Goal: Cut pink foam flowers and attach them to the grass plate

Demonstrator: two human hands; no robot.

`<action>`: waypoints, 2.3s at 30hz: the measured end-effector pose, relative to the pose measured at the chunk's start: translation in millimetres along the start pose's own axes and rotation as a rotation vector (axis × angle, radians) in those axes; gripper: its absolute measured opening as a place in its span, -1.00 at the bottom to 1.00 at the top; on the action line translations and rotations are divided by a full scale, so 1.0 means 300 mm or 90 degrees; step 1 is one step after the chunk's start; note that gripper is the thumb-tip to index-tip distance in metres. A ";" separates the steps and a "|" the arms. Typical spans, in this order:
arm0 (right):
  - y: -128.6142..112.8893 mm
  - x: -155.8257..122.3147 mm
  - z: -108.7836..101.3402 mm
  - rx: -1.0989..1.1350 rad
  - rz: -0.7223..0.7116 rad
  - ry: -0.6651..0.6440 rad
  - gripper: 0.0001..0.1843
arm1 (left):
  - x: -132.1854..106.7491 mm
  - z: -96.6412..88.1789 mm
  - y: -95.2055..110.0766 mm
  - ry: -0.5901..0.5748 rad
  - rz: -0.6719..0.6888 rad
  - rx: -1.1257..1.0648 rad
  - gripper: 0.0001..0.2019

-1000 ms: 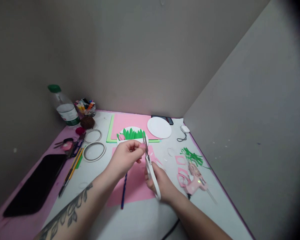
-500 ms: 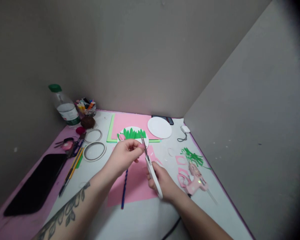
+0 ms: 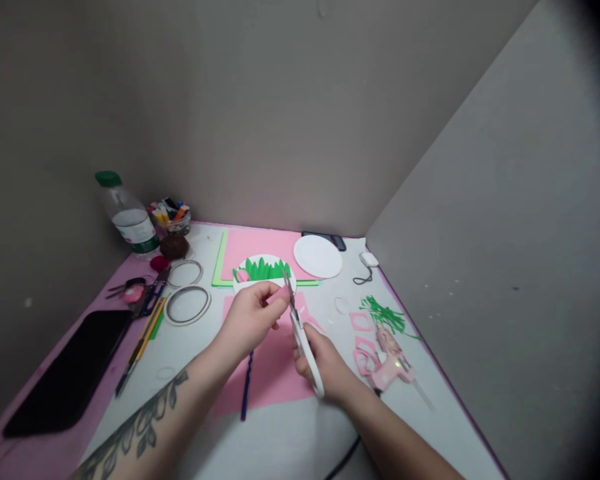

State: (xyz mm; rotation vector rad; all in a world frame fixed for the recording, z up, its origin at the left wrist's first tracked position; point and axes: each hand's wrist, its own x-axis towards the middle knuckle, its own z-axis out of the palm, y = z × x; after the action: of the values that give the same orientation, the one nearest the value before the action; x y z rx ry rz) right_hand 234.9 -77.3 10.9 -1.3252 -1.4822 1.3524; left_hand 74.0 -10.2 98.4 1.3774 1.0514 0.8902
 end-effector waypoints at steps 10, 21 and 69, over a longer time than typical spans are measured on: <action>-0.014 -0.002 -0.009 -0.080 -0.014 0.011 -0.79 | 0.001 -0.009 -0.006 0.012 0.027 0.067 -0.81; -0.029 -0.004 -0.015 -0.068 -0.007 0.005 -0.76 | 0.002 -0.014 0.005 0.020 0.030 0.103 -0.79; -0.024 -0.004 -0.055 -0.058 0.015 -0.034 -0.75 | 0.004 -0.051 0.019 -0.057 0.038 0.211 -0.85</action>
State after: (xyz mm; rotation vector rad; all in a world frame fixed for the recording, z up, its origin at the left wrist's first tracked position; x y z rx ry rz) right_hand 249.4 -73.9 21.2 -1.3765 -1.5858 1.3592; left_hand 60.5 -3.9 105.4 1.7157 1.1290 0.7099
